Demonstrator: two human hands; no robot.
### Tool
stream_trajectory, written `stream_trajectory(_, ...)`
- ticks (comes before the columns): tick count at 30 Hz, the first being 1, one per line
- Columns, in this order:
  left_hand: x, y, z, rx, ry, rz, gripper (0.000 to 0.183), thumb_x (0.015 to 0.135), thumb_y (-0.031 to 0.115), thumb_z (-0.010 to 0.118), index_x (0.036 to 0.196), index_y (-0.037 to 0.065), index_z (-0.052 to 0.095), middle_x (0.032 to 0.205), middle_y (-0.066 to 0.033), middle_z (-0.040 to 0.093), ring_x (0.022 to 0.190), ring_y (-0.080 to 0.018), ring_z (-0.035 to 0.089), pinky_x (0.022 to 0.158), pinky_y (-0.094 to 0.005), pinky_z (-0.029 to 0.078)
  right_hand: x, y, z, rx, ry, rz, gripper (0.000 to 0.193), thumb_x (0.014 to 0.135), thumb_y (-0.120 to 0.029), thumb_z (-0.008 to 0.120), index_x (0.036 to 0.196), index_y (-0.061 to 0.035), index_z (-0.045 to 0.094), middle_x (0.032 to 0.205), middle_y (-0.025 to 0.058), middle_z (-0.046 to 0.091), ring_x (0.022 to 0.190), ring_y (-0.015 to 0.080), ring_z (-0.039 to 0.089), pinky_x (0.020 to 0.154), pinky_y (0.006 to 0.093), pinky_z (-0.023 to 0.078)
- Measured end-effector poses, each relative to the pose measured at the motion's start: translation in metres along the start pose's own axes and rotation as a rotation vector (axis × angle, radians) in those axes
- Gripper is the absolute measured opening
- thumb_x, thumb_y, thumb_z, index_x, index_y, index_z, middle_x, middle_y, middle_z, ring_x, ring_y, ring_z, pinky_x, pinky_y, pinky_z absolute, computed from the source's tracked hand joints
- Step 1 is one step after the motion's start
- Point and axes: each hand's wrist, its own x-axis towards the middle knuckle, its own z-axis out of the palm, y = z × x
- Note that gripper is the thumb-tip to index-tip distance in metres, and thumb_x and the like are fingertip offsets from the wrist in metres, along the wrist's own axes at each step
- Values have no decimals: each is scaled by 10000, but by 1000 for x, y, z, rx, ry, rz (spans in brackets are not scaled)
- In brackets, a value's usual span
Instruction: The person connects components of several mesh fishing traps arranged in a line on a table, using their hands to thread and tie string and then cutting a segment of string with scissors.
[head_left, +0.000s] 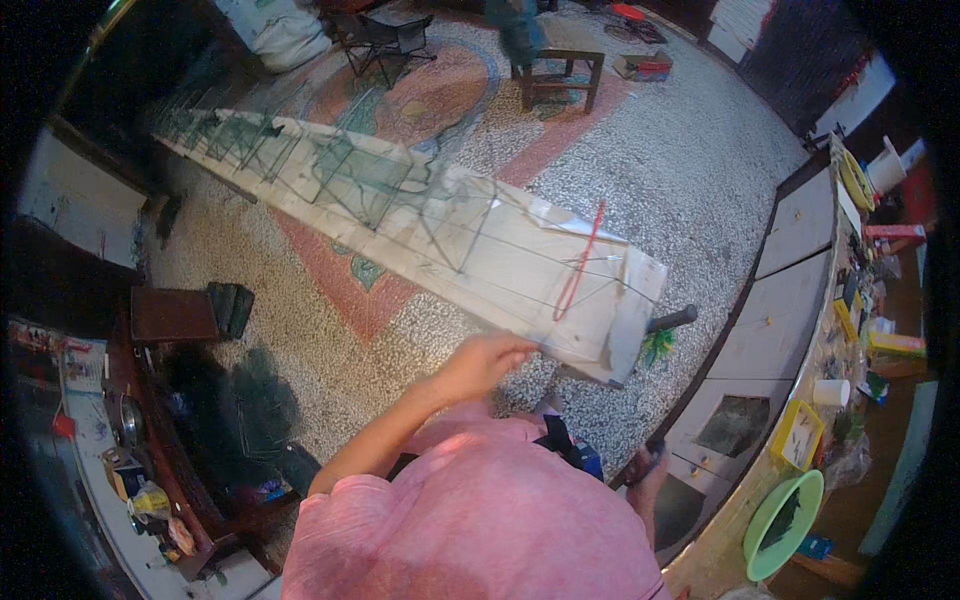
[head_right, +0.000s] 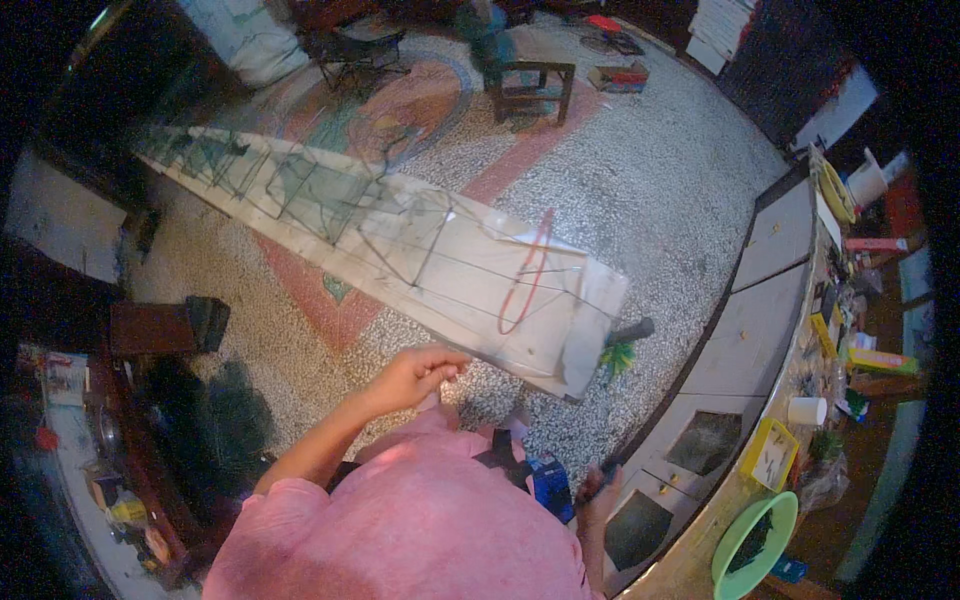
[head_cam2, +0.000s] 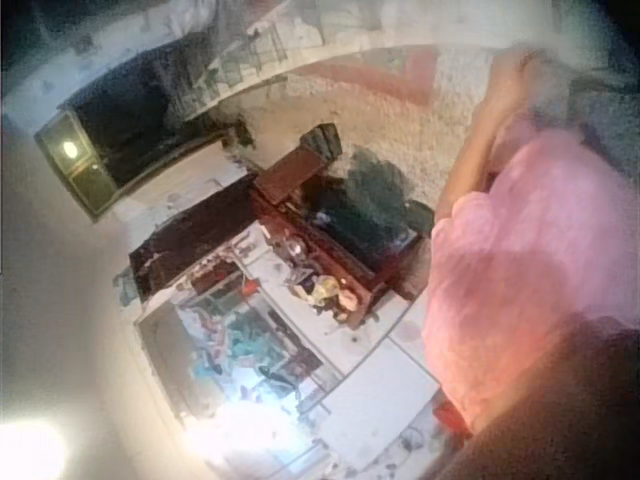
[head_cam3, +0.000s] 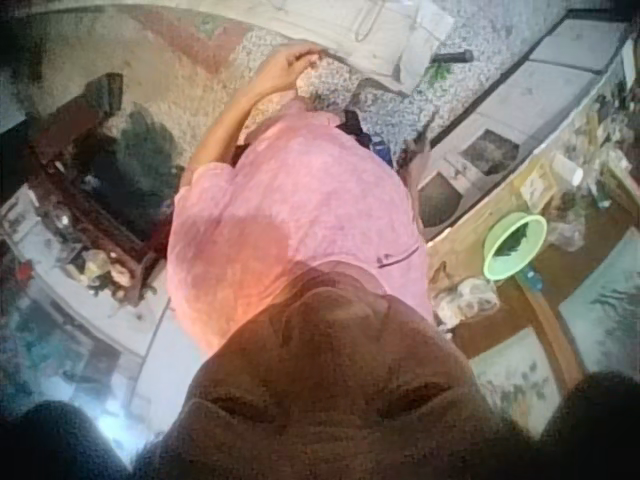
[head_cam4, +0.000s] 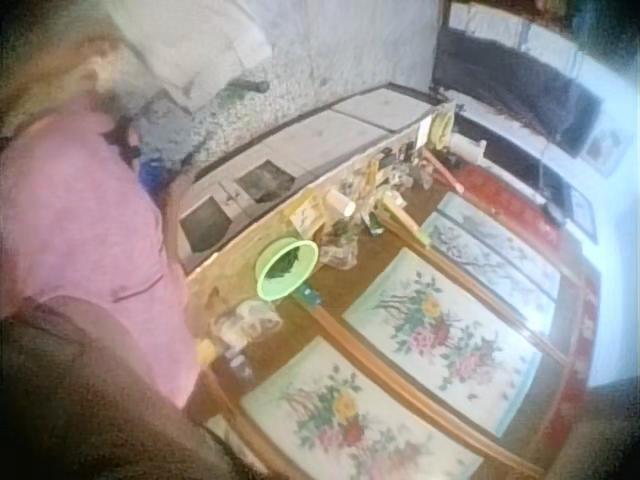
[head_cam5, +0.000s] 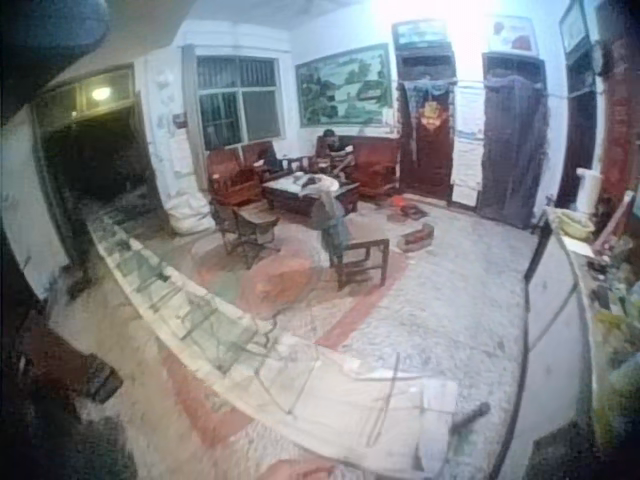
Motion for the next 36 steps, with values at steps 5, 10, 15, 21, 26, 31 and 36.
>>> stream_trajectory(5, -16, -27, -77, -87, 326, 58, 249, 788, 12, 525, 1034, -6, 563, 867, -104, 557, 688, -169, 571, 629, -263, 459, -63, 12, 134, -287, -304, -55, 388, 693, -54, 613, 1049, -60, 458, 556, -20, 401, 397, 72, 358, 341, 214, 242)
stream_trajectory(10, -7, -34, -144, -39, 701, 99, 196, 788, 13, 535, 982, -5, 563, 912, -98, 527, 660, -144, 551, 605, -243, 447, -77, 32, 202, -593, -562, -299, 524, 687, -44, 652, 1159, -44, 424, 701, 0, 463, 560, 83, 435, 483, 221, 351)
stream_trajectory(15, 21, -69, -168, 88, 979, 50, 246, 789, 78, 588, 984, -11, 469, 886, -86, 497, 604, -131, 551, 539, -243, 448, -110, 25, 273, -597, -707, -317, 551, 695, -46, 666, 1187, -48, 417, 819, 16, 504, 719, 89, 480, 634, 216, 413)
stream_trajectory(21, 29, -71, -167, -49, 623, 7, 234, 778, 152, 581, 961, 12, 545, 754, -94, 583, 641, -192, 554, 614, -296, 439, -109, 17, 305, -375, -1081, -130, 584, 738, -212, 665, 1219, -55, 373, 875, 37, 521, 774, 111, 507, 674, 229, 422)
stream_trajectory(26, -4, -37, -178, -100, 476, -124, 166, 821, 123, 496, 904, 6, 579, 759, -96, 597, 665, -161, 558, 628, -282, 434, -91, 26, 330, -371, -1322, -169, 619, 792, -417, 584, 1221, -48, 335, 1010, 127, 532, 845, 181, 543, 752, 316, 452)
stream_trajectory(31, -16, -8, -183, -68, 483, -35, 180, 826, 84, 430, 904, 10, 574, 807, -91, 607, 731, -142, 557, 669, -255, 423, -78, 22, 367, -260, -1419, -27, 498, 881, -482, 362, 1194, -98, 318, 966, 137, 545, 777, 182, 557, 694, 310, 462)
stream_trajectory(36, -20, -12, -175, -213, 505, -38, 165, 826, 68, 445, 887, 23, 591, 617, 51, 483, 536, -15, 378, 491, -186, 314, -68, 7, 403, -187, -1523, -106, 639, 849, -584, 284, 1242, -80, 263, 947, 133, 546, 734, 160, 567, 614, 259, 434)
